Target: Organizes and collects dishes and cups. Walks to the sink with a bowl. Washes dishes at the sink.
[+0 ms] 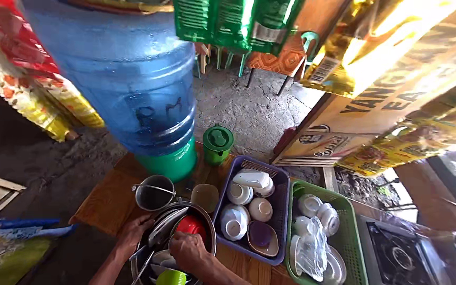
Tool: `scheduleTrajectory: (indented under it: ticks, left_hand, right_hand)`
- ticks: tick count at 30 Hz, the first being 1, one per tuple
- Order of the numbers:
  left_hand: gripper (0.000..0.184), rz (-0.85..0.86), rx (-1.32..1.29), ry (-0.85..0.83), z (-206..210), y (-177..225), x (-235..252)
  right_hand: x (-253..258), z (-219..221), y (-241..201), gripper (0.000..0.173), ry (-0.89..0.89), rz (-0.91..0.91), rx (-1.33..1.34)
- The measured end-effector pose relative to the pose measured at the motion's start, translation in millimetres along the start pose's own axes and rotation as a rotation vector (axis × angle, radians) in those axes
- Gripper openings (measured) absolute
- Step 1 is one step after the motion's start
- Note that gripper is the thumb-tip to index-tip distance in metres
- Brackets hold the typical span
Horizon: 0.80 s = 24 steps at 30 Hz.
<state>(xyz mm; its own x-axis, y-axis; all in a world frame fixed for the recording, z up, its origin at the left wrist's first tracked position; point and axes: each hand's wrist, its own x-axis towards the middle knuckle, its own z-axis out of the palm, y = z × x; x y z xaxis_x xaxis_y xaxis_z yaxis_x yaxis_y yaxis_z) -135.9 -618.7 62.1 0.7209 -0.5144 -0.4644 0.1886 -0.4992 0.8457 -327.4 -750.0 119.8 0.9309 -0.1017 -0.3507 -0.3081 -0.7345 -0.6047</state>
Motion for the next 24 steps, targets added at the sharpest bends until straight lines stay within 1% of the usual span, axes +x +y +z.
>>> scheduleTrajectory:
  ticks: [1, 3, 6, 10, 12, 14, 16, 18, 20, 22, 24]
  left_hand:
    - [0.018, 0.003, -0.013, -0.001, 1.5, 0.6, 0.1]
    - [0.018, 0.017, -0.046, -0.01, 1.0, 0.2, -0.5]
    - [0.017, 0.025, -0.085, -0.013, 0.4, -2.9, 0.1]
    - [0.017, 0.005, -0.086, -0.004, -0.6, -5.3, 2.7]
    - [0.017, -0.006, -0.076, 0.005, -1.9, -5.7, 3.7]
    - [0.015, -0.018, -0.059, 0.007, -2.3, -5.7, 3.4]
    - [0.016, -0.009, -0.071, 0.006, -2.1, -5.0, 5.5]
    - [0.015, -0.015, -0.082, 0.002, -3.7, -5.7, 5.5]
    - [0.016, -0.027, -0.087, 0.002, -4.3, -4.9, 5.8]
    - [0.016, -0.036, -0.08, 0.013, -4.1, -3.9, 6.1]
    - [0.017, -0.041, -0.068, 0.018, -4.1, -3.2, 6.8]
  right_hand:
    - [-4.4, -6.1, 0.0, 0.023, 0.03, -0.007, 0.032]
    - [-22.0, -28.3, 0.2, 0.023, 0.161, 0.01, 0.133]
    - [-60.0, -73.0, 20.7, 0.02, 0.486, 0.036, 0.383]
    - [-96.8, -130.5, 84.2, 0.021, 0.838, 0.212, 0.794]
    - [-107.4, -143.8, 124.3, 0.023, 0.978, 0.306, 0.923]
    - [-125.2, -145.9, 157.8, 0.023, 1.092, 0.376, 0.989]
    - [-149.8, -144.1, 179.1, 0.022, 1.126, 0.409, 1.007]
    - [-173.9, -136.2, 187.9, 0.021, 1.042, 0.412, 0.99]
    - [-187.1, -126.2, 188.4, 0.021, 0.949, 0.406, 0.944]
    - [-185.6, -116.5, 180.4, 0.021, 0.882, 0.428, 0.935]
    - [-171.7, -107.9, 167.9, 0.019, 0.821, 0.481, 0.912]
